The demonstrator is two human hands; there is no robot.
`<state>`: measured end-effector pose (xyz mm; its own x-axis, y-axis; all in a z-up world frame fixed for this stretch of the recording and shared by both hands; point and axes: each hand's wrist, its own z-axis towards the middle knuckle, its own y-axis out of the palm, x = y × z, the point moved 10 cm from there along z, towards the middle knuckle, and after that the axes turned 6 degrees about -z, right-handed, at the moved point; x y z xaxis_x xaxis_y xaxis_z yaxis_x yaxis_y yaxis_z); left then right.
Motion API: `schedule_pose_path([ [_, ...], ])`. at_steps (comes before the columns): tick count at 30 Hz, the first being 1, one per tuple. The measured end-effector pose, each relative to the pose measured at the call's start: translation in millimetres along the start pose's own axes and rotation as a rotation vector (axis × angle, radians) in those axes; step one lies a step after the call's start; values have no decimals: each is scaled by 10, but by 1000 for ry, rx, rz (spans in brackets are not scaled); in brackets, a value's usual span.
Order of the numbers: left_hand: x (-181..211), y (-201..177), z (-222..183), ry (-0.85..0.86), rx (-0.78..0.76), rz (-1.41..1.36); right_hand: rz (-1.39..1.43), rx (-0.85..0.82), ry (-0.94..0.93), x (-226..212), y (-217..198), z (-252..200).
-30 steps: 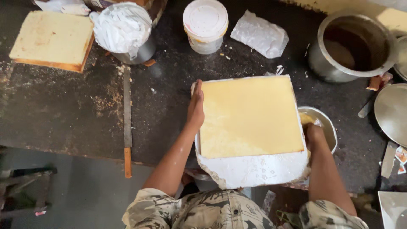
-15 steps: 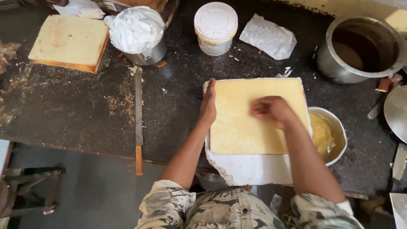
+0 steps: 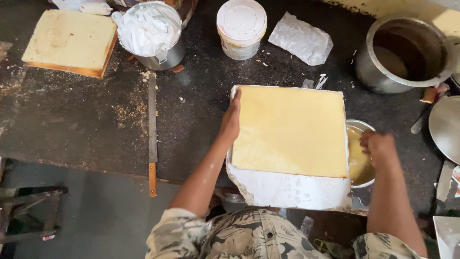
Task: The person prepares a large rectangular cake by placing a layer of sponge on a board, applying a clear liquid, spreading a thick white cream over the surface using a spatula, and then drizzling and spreading a yellow glaze on top.
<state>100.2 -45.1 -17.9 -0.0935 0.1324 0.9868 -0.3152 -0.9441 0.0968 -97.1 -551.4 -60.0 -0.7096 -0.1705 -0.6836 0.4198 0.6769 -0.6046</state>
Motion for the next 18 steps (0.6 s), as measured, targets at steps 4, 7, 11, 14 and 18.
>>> schedule_pose_path([
  [4, 157, 35, -295, 98, -46, 12, -536, 26, -53, 419, 258, 360],
  [7, 253, 50, -302, 76, -22, 96, 337, -126, 329, 780, 640, 350],
  [11, 296, 40, -419, 67, -23, 2, 1057, -663, 196, 323, 834, 168],
  [14, 254, 92, -492, 83, -76, 48, 1220, -856, -2, -158, 600, -192],
  [18, 215, 145, -397, 62, -103, 76, 504, -495, -51, -893, 848, -801],
])
